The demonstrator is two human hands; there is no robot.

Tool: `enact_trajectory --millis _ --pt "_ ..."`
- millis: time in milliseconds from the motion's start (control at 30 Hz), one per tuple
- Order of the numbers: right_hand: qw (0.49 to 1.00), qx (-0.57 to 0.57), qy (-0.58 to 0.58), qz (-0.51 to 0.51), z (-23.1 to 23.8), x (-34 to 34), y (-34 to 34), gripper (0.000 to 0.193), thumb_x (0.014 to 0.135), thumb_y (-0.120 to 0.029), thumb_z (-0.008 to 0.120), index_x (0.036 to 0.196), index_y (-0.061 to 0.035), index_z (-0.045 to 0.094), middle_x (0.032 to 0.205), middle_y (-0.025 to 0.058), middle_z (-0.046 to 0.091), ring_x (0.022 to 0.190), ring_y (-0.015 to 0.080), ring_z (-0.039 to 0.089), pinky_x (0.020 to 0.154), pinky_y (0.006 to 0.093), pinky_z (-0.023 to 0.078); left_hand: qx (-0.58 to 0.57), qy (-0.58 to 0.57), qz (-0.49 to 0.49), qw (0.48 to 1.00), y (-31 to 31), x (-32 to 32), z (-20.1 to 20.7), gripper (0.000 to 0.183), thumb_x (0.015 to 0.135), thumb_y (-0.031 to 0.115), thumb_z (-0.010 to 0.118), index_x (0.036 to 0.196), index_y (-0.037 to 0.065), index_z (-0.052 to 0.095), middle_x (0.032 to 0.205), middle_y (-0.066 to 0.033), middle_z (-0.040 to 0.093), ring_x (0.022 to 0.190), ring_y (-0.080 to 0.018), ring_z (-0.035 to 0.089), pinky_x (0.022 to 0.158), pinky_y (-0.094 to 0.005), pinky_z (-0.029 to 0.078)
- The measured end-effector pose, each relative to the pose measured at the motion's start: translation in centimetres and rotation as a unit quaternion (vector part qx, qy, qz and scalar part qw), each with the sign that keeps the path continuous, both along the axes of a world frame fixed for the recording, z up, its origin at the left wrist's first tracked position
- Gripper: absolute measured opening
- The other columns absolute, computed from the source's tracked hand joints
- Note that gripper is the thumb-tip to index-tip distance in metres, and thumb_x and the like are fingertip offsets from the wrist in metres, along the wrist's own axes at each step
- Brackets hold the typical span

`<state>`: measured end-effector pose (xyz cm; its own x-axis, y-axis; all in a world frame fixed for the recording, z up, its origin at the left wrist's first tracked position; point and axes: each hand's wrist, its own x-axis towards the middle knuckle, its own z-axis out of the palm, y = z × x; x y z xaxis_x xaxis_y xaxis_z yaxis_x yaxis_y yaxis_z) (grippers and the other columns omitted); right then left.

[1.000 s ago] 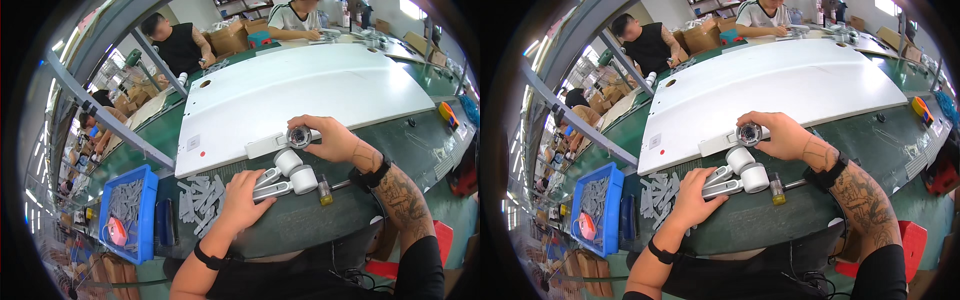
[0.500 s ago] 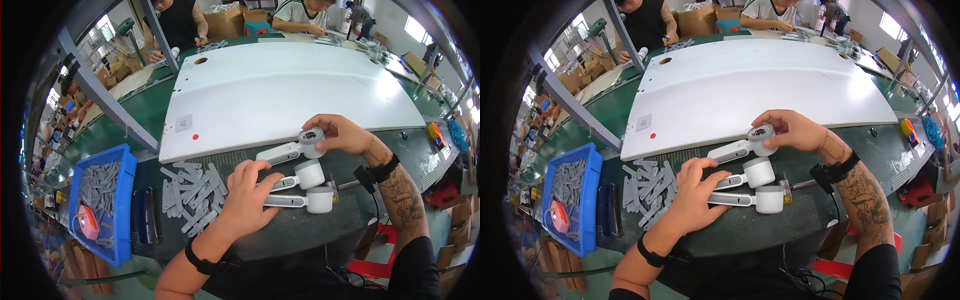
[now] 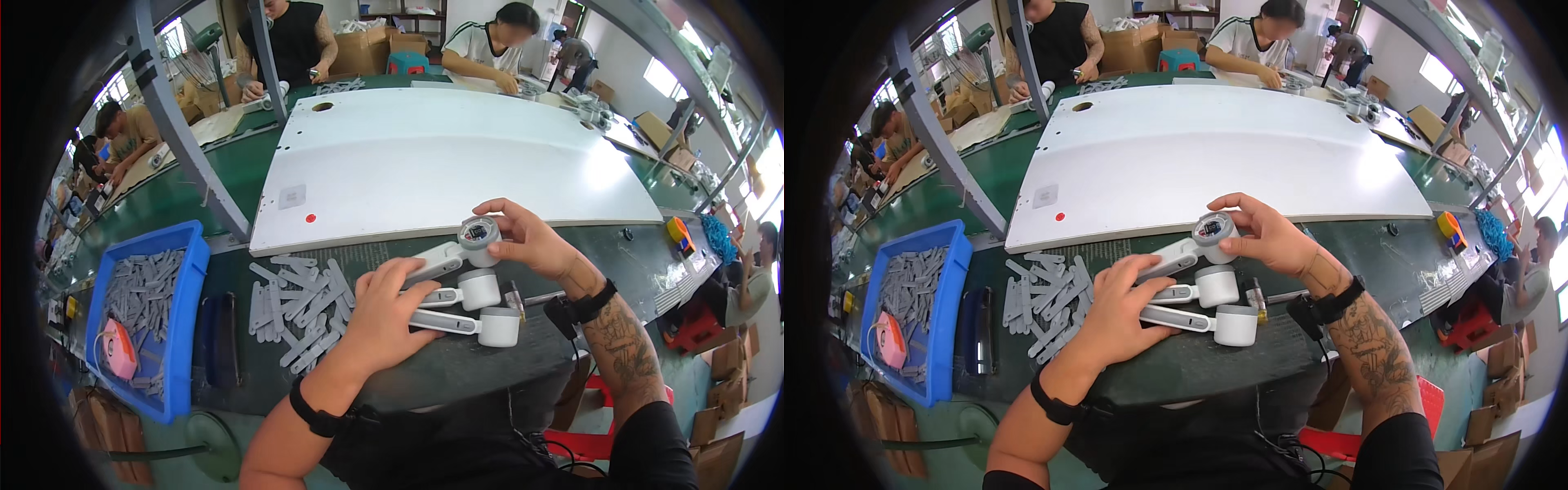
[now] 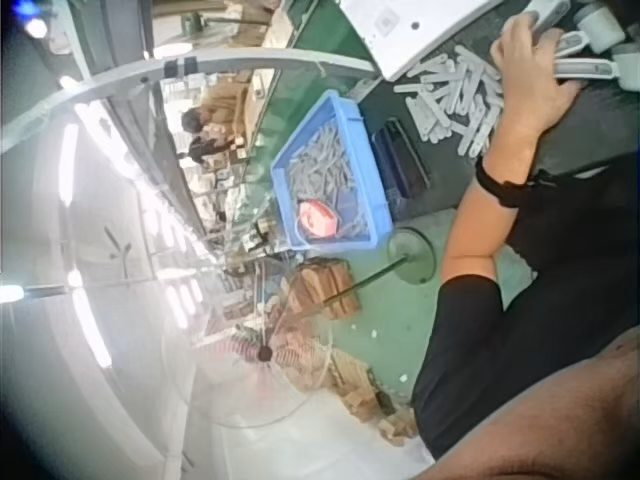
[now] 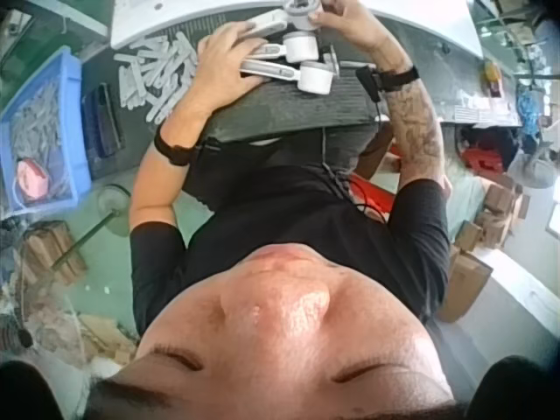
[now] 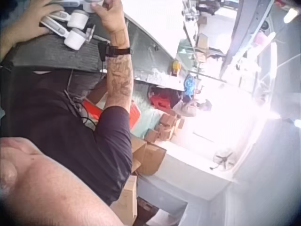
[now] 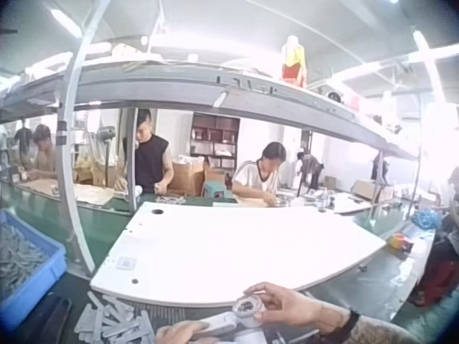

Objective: Assembling white plastic components by hammering clips into them on a factory workbench.

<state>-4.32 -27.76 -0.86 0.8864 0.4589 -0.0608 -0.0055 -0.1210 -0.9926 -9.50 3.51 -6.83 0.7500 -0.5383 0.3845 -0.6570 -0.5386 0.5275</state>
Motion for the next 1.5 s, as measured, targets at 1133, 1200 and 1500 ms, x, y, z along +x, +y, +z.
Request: enact_trajectory --millis 1133,1200,1500 --pt "0.992 -0.083 0.054 -0.078 -5.0 3.0 0.6 0.046 0.113 -0.045 0.063 0.138 -0.0062 0.068 0.115 0.0116 0.075 0.1 0.0211 0.071 0.087 0.0357 0.058 -0.005 -0.106 0.02 0.994 -1.3 0.7 0.1 0.056 0.069 0.028 0.101 0.12 0.019 0.08 0.169 -0.0244 0.044 0.157 -0.0502 0.04 0.126 -0.0621 0.032" --pt "0.948 -0.28 -0.079 -0.128 -3.5 2.2 1.3 0.049 0.114 -0.045 0.061 0.14 -0.0036 0.066 0.119 0.0202 0.077 0.106 0.0316 0.075 0.09 0.0421 0.059 0.046 -0.021 0.04 0.998 -1.6 1.0 0.6 0.057 0.069 0.032 0.101 0.119 0.018 0.079 0.165 -0.0203 0.052 0.154 -0.0446 0.045 0.124 -0.06 0.034" --pt "0.889 -0.325 -0.289 -0.145 -4.1 -10.1 -10.3 0.039 0.098 -0.033 0.084 0.122 -0.004 0.074 0.1 0.0139 0.073 0.096 0.0311 0.073 0.087 0.0409 0.058 0.073 0.068 0.032 0.994 -2.3 1.4 1.8 0.07 0.075 0.047 0.099 0.132 0.013 0.076 0.164 -0.022 0.052 0.153 -0.0443 0.046 0.124 -0.0596 0.035"
